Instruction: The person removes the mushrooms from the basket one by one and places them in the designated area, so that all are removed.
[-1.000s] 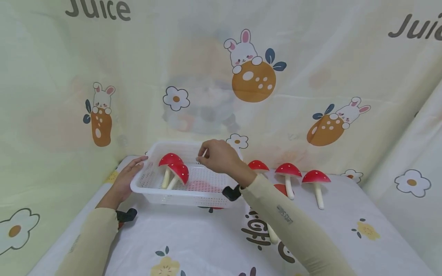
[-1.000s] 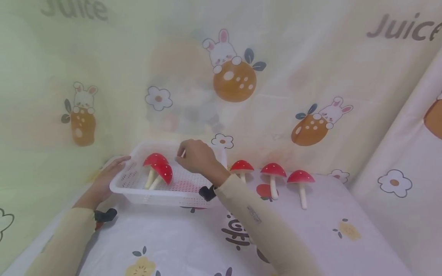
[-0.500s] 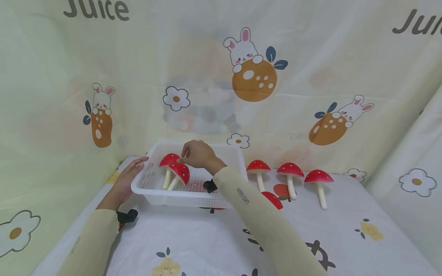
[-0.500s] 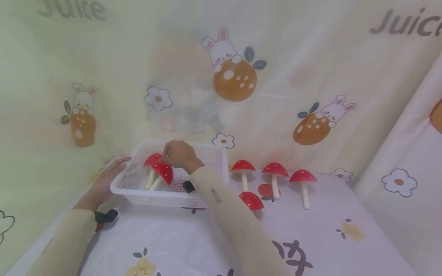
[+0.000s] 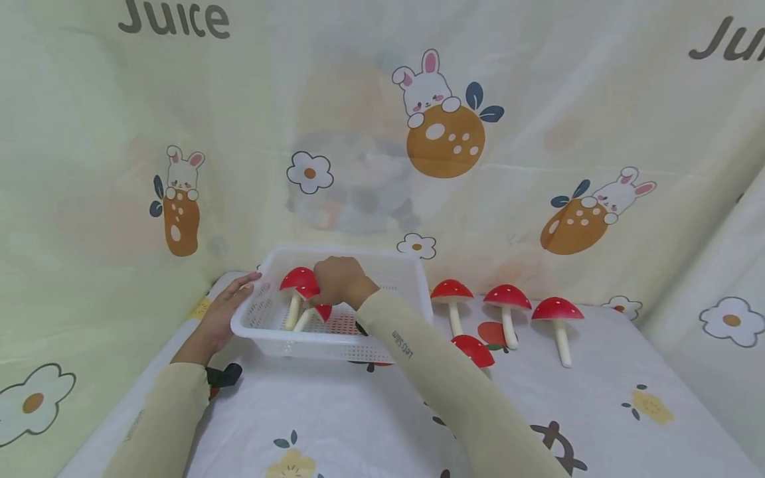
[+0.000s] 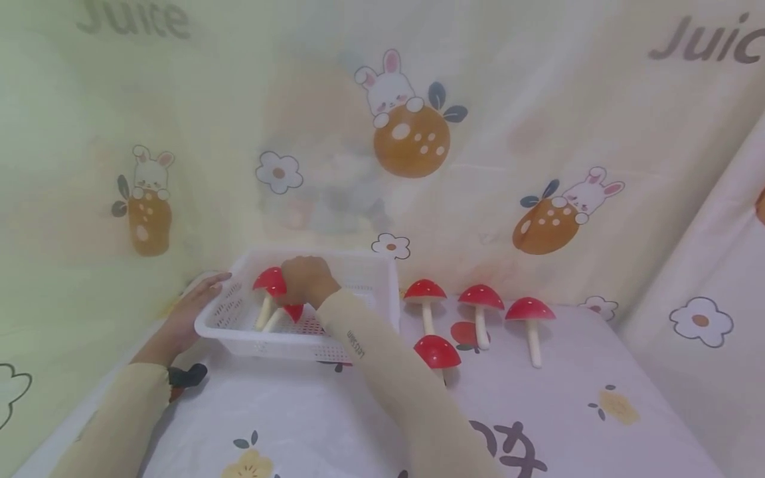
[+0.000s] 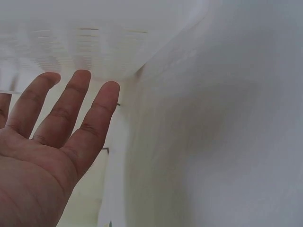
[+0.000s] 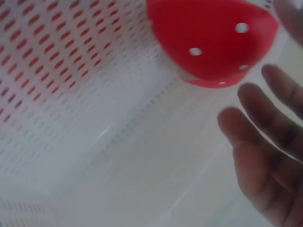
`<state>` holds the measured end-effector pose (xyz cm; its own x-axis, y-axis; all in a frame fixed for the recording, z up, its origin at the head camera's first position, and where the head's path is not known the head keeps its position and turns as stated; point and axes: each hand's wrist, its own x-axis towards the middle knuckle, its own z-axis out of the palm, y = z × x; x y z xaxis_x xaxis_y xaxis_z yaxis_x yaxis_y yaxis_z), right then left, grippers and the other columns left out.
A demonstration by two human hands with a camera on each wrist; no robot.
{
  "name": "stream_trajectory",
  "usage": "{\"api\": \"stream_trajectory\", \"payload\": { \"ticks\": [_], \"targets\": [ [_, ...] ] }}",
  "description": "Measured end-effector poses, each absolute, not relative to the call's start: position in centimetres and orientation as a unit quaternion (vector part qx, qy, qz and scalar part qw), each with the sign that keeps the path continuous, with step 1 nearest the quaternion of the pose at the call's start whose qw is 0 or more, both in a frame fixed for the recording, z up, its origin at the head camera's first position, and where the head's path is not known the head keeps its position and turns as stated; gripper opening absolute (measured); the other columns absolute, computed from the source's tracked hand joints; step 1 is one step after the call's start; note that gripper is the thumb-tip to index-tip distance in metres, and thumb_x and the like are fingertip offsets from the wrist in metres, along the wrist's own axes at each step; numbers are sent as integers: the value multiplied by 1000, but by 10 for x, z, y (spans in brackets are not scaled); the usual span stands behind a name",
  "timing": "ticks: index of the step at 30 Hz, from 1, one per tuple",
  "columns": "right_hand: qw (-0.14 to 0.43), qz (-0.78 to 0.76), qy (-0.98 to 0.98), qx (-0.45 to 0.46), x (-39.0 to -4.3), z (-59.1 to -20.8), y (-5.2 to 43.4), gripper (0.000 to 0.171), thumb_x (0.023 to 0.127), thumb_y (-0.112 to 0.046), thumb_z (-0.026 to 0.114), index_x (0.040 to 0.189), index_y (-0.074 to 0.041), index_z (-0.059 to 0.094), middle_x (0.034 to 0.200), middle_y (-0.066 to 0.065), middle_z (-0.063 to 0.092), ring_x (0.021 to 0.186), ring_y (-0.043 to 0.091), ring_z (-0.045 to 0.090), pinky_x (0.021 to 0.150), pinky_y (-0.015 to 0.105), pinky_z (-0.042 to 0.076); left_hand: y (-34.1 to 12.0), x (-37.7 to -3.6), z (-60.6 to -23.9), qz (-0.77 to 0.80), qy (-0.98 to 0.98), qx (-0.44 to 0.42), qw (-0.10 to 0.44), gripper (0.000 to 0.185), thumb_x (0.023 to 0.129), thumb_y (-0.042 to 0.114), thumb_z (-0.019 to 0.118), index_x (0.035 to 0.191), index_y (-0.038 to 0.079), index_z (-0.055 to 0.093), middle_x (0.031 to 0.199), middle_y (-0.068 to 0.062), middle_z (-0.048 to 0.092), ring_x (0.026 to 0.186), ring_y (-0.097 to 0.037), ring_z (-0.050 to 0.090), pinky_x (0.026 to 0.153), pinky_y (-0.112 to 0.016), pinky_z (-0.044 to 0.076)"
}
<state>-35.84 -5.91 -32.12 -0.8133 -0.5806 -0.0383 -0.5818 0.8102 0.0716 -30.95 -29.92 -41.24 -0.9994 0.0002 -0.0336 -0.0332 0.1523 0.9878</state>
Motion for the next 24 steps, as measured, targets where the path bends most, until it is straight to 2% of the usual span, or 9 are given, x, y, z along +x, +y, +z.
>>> {"api": "stream_trajectory", "payload": {
  "ticks": [5, 10, 17, 24],
  "targets": [
    [30, 53, 957, -285, -357, -330, -57, 38, 81, -55, 74, 89, -20, 61, 67, -7, 63, 68, 10, 59, 59, 23, 48, -299, -311, -414, 646, 763, -15, 16, 61, 99, 60, 41, 154, 38, 28, 163, -6, 26, 140, -37, 40, 93, -34, 55],
    [32, 33, 960, -277, -362, -337, -53, 31, 83, -49, 75, 87, -20, 63, 67, -6, 64, 67, 10, 59, 60, 22, 48, -300, -311, -414, 640, 768, -15, 18, 62, 98, 61, 41, 154, 39, 26, 163, -6, 26, 141, -37, 39, 95, -37, 54],
    [13, 14, 961, -275, -370, -342, -40, 26, 85, -42, 74, 89, -19, 63, 71, -5, 64, 67, 12, 59, 61, 23, 50, -301, -313, -414, 640, 768, -12, 18, 63, 98, 62, 40, 155, 38, 25, 163, -6, 26, 140, -37, 39, 95, -38, 54],
    [-11, 9, 968, -252, -375, -343, -33, 13, 88, -28, 70, 93, -16, 69, 77, -3, 67, 67, 14, 59, 58, 26, 52, -302, -314, -416, 644, 764, -14, 20, 67, 96, 64, 41, 155, 38, 24, 163, -5, 24, 142, -37, 37, 94, -41, 54]
  ]
}}
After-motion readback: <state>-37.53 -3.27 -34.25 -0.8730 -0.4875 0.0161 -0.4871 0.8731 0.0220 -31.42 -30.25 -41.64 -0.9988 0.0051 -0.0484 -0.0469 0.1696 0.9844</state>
